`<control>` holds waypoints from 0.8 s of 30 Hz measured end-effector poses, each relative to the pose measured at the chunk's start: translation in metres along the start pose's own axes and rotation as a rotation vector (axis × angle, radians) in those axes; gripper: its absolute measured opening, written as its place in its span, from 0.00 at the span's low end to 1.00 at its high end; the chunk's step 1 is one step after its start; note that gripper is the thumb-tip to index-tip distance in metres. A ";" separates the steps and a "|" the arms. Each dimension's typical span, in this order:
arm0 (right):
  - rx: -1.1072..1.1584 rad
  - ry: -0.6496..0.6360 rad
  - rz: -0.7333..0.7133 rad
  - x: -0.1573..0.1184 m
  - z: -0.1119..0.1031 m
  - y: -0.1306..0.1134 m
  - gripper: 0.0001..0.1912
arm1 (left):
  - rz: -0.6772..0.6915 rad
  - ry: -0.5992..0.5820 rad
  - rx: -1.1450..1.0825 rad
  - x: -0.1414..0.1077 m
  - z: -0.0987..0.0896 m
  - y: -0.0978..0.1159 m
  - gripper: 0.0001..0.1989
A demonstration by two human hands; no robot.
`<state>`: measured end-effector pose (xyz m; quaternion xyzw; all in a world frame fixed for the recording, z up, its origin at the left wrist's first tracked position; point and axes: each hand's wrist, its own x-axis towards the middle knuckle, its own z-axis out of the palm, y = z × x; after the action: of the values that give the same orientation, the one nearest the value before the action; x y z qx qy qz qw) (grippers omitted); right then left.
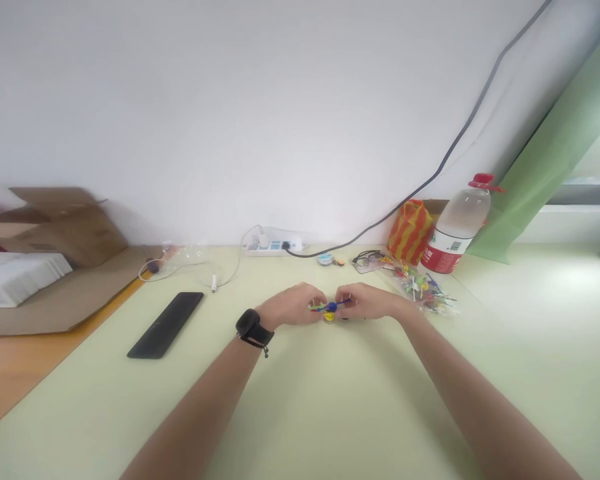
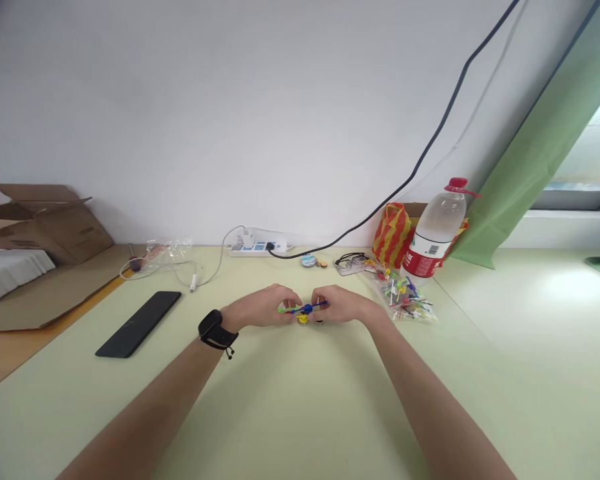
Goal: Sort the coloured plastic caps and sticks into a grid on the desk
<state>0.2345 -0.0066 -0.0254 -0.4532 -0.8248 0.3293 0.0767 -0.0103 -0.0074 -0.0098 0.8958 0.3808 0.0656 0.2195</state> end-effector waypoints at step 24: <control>-0.180 0.679 0.070 0.076 -0.020 -0.003 0.18 | -0.041 0.186 -0.152 -0.025 -0.046 -0.024 0.20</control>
<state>0.1972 0.0620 -0.0214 -0.5697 -0.7619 0.0884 0.2951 -0.0563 0.0056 0.0217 0.8589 0.4115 0.1723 0.2517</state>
